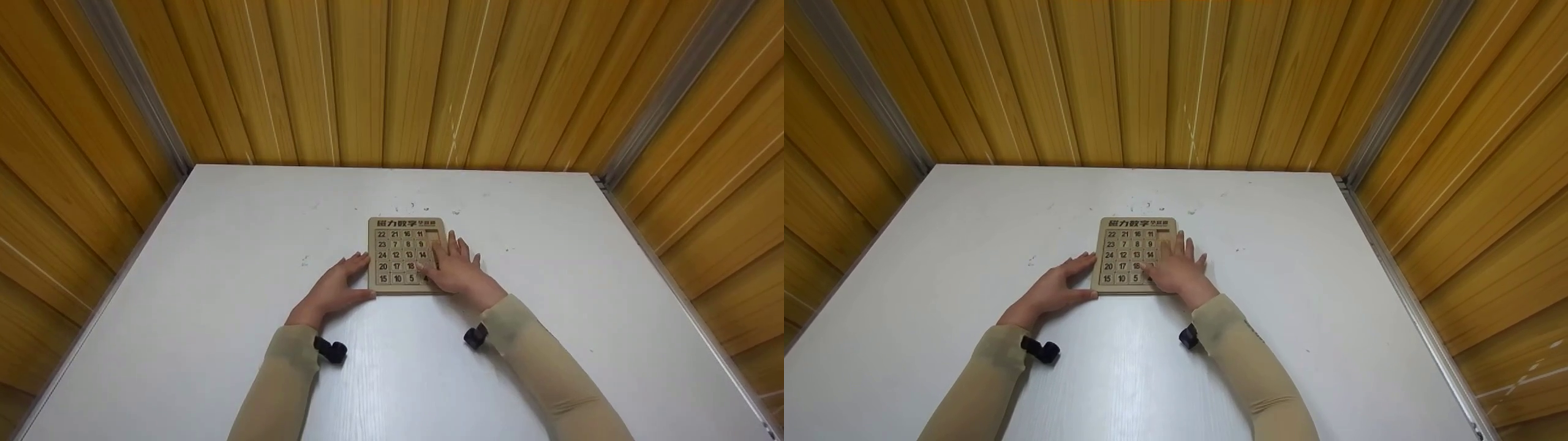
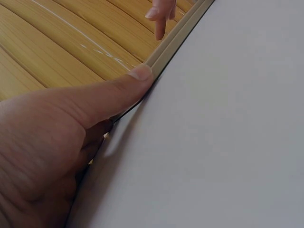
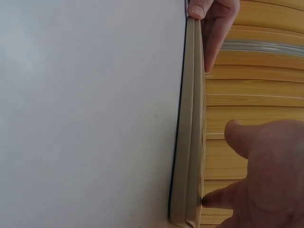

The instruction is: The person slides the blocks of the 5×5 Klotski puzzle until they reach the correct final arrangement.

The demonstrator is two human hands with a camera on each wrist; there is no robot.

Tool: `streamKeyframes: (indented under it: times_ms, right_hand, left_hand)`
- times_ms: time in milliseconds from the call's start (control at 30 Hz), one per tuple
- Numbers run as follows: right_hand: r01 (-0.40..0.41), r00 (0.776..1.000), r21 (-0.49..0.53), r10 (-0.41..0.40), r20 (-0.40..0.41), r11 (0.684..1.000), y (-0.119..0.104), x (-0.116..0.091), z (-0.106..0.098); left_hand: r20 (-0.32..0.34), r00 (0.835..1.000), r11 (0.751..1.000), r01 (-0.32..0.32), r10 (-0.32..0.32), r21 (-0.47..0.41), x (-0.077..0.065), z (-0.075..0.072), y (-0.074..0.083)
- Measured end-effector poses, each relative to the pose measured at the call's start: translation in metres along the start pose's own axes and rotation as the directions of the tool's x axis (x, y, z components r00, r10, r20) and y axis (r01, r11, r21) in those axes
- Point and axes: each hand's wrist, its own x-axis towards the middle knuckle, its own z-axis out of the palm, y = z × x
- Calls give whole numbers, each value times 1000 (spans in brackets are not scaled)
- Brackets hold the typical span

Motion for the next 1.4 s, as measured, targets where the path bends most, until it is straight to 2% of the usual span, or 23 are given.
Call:
streamKeyframes:
  times_ms: [567,967,1133,1400]
  right_hand:
    - [-29,1000,3,29,2,1000,2,16,-2]
    - [-26,999,19,26,25,999,1,23,-6]
    - [-5,1000,13,5,4,1000,1,14,-3]
    - [63,998,2,-63,-8,998,3,-24,3]
  left_hand:
    - [8,1000,1000,-12,12,-6,-1,0,-1]
    - [5,1000,1000,4,-4,0,0,0,-1]
    - [9,1000,1000,-6,6,3,-1,-1,0]
    - [12,1000,1000,-6,6,13,-1,0,-1]
